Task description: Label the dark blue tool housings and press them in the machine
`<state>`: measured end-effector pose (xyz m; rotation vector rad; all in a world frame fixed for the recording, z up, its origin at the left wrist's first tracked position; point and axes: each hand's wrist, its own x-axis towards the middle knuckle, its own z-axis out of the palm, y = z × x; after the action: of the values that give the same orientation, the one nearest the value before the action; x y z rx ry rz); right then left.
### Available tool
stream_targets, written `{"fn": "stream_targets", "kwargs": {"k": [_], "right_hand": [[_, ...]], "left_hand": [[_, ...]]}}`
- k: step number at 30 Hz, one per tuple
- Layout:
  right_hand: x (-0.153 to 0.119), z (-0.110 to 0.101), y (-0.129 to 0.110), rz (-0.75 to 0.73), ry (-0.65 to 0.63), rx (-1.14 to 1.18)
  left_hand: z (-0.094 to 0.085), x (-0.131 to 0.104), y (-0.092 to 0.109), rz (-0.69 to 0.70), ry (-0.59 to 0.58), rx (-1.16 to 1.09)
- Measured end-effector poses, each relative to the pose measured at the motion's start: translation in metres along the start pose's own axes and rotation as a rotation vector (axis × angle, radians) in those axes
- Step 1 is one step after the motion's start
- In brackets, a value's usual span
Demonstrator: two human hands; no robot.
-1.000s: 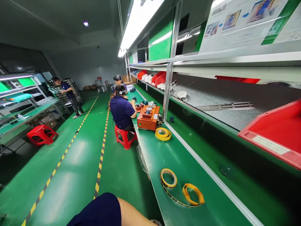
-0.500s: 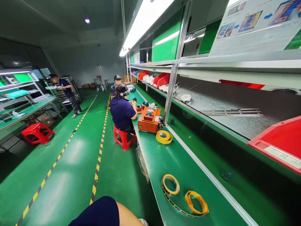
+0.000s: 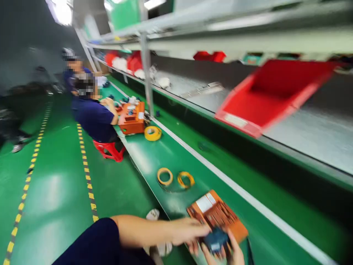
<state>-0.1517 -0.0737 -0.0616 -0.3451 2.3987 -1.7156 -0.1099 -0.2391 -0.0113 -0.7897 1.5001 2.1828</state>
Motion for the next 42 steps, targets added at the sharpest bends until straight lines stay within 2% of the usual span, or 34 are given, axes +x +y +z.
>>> {"fn": "stream_targets", "kwargs": {"k": [3,5,8,12,15,18,20,24,27,29,31,33,35,39,42], "right_hand": [[0.004,-0.027,0.0,0.088,0.149,-0.039],[0.013,-0.044,0.012,0.094,0.205,-0.057],[0.028,-0.056,0.041,0.074,0.144,-0.141],[0.056,-0.04,0.063,-0.029,-0.012,-0.245],[0.089,-0.029,0.07,-0.068,-0.049,-0.292],[0.115,-0.029,0.081,-0.101,-0.11,-0.316],[0.124,-0.032,0.089,-0.146,-0.17,-0.331],[0.123,-0.037,0.101,-0.196,-0.246,-0.365],[0.113,-0.039,0.106,-0.236,-0.244,-0.416],[0.1,-0.044,0.112,-0.24,-0.093,-0.436],[0.08,-0.054,0.123,-0.183,0.202,-0.469],[0.057,-0.064,0.141,-0.064,0.536,-0.547],[0.037,-0.07,0.164,0.064,0.716,-0.644],[0.013,-0.065,0.194,0.152,0.679,-0.764],[0.01,-0.057,0.2,0.171,0.674,-0.768]], "left_hand": [[-0.011,-0.001,-0.01,0.013,0.074,0.131],[-0.023,0.014,-0.025,0.045,0.132,0.211],[-0.038,0.041,-0.053,0.122,0.237,0.317],[-0.046,0.052,-0.085,0.274,0.36,0.472],[-0.046,0.056,-0.102,0.313,0.316,0.558],[-0.045,0.062,-0.112,0.211,0.171,0.491],[-0.046,0.063,-0.113,0.16,0.085,0.427],[-0.047,0.051,-0.101,0.156,0.053,0.351],[-0.044,0.038,-0.076,0.147,0.01,0.226],[-0.038,0.034,-0.054,0.101,-0.066,0.084],[-0.029,0.038,-0.032,0.058,-0.156,-0.055],[-0.019,0.05,-0.013,0.049,-0.226,-0.128],[-0.008,0.07,0.001,0.045,-0.243,-0.125],[0.008,0.115,0.014,-0.037,-0.163,-0.029],[0.006,0.129,0.011,-0.052,-0.179,0.079]]}}
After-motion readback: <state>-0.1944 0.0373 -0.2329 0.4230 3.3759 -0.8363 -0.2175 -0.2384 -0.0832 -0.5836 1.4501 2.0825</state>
